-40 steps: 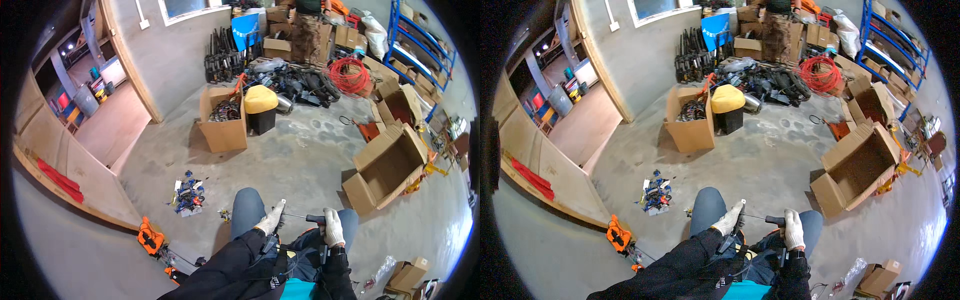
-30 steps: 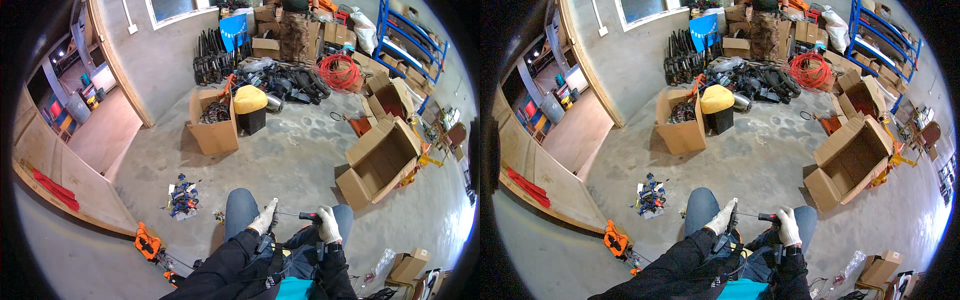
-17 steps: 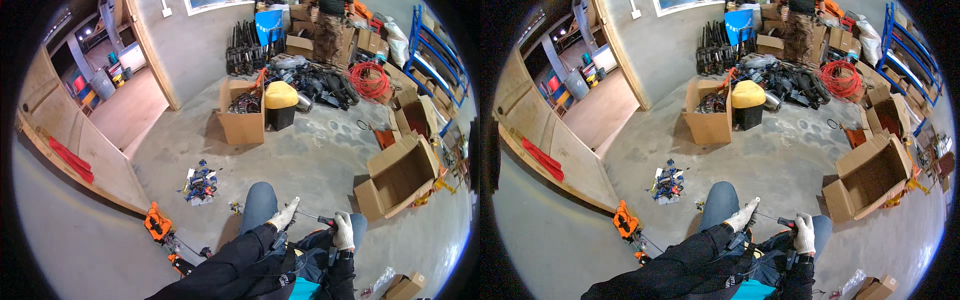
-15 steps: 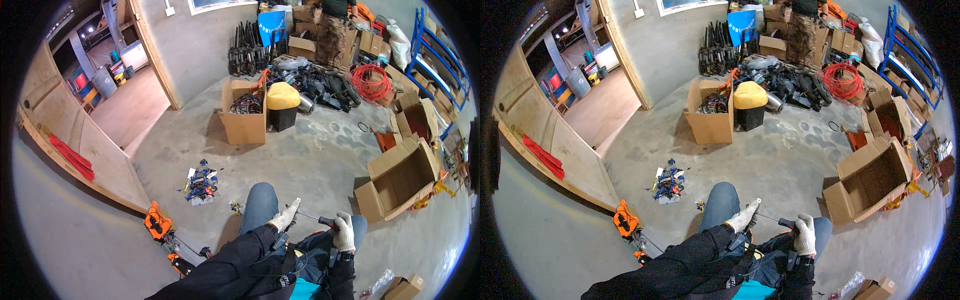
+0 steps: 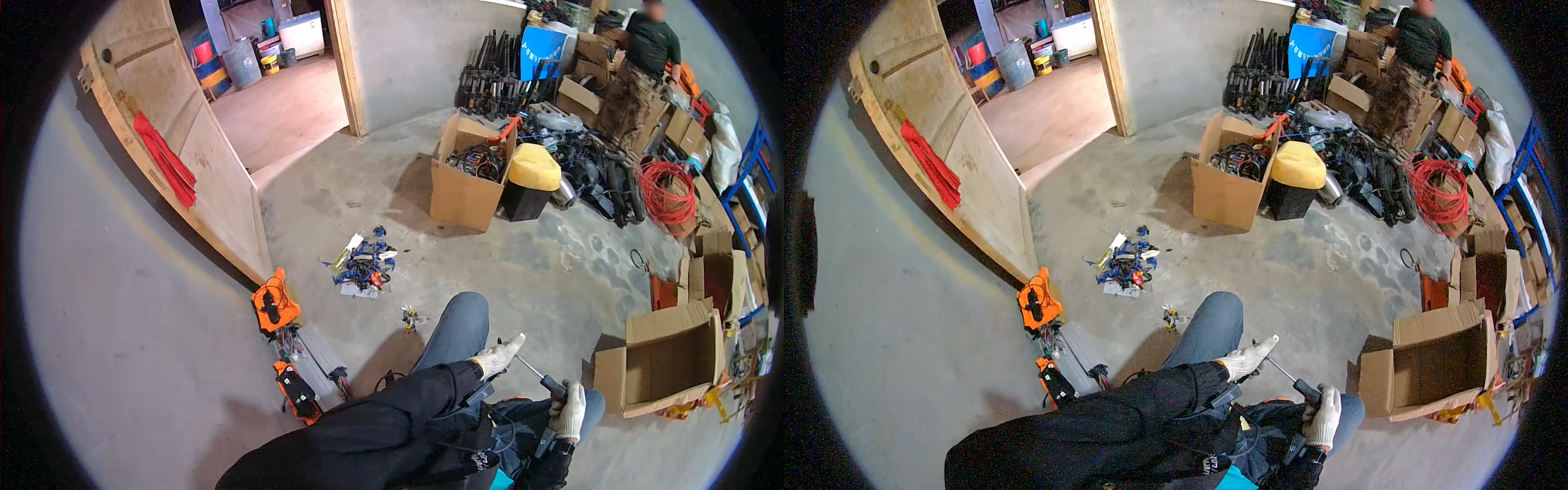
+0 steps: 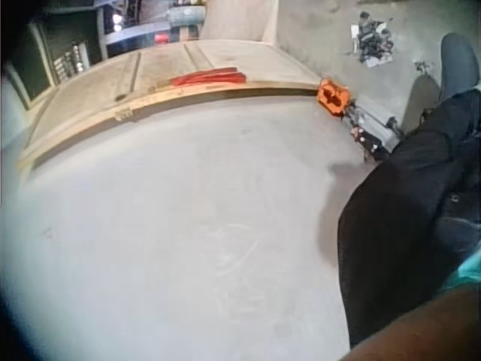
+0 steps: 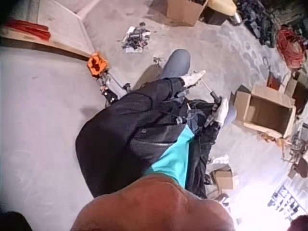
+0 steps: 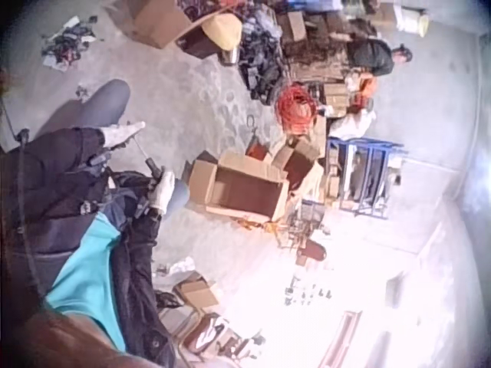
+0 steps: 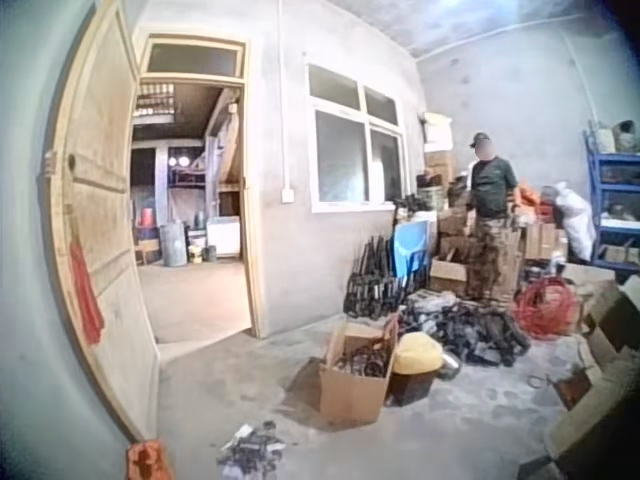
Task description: The recorder is disassembling and inspecting a motorcycle plastic housing using a screwdriver while seated in a workshop.
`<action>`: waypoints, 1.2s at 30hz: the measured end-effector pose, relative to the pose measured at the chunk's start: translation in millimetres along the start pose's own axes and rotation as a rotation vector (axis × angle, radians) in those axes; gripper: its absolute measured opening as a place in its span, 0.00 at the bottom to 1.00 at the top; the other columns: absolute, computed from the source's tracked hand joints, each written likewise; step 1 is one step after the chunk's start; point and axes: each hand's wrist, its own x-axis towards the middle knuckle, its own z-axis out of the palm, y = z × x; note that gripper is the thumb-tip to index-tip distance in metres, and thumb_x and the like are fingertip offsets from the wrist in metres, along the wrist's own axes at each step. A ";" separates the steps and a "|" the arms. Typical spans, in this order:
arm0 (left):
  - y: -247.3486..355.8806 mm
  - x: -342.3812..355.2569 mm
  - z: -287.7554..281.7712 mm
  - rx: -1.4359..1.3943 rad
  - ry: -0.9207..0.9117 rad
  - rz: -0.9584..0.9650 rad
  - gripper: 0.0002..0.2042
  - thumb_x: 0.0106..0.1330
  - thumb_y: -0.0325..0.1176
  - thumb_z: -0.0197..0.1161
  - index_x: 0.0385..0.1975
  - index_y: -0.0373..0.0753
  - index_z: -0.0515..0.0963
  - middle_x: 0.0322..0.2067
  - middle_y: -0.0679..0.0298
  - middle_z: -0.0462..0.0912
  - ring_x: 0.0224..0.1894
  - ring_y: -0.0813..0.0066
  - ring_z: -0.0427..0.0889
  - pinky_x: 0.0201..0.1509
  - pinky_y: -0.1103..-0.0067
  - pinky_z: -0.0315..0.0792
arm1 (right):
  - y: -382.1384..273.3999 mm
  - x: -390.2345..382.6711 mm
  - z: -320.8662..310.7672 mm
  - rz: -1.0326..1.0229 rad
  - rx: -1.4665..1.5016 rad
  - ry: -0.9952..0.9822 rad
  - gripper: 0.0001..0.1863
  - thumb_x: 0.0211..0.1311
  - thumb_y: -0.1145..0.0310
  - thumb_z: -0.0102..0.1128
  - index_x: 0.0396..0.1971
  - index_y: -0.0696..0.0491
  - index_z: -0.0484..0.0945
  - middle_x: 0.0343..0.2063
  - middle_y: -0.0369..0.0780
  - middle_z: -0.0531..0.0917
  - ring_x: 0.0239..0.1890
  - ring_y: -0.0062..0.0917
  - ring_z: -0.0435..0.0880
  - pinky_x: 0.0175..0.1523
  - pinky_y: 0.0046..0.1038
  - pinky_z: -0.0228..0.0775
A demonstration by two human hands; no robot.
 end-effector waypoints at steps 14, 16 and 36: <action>8.3 -13.0 -1.7 -0.006 -0.048 0.009 0.43 0.61 0.83 0.37 0.29 0.41 0.76 0.27 0.61 0.77 0.34 0.69 0.76 0.39 0.72 0.69 | 1.7 3.3 -3.0 0.012 0.162 0.058 0.20 0.71 0.53 0.58 0.50 0.55 0.77 0.31 0.38 0.79 0.25 0.20 0.75 0.24 0.22 0.65; 6.7 -14.7 -2.4 -0.037 -0.028 0.015 0.43 0.61 0.83 0.37 0.29 0.41 0.76 0.28 0.60 0.77 0.33 0.68 0.77 0.40 0.72 0.69 | -4.6 -0.4 1.1 0.117 0.155 -0.001 0.21 0.72 0.52 0.57 0.49 0.55 0.77 0.28 0.38 0.79 0.20 0.21 0.73 0.23 0.23 0.64; -9.1 12.2 3.7 -0.187 -0.064 -0.014 0.34 0.65 0.76 0.51 0.31 0.45 0.75 0.25 0.67 0.75 0.28 0.76 0.75 0.35 0.76 0.72 | -10.6 -12.2 9.1 0.014 0.049 0.053 0.20 0.74 0.52 0.50 0.44 0.57 0.77 0.23 0.37 0.77 0.16 0.18 0.71 0.20 0.22 0.63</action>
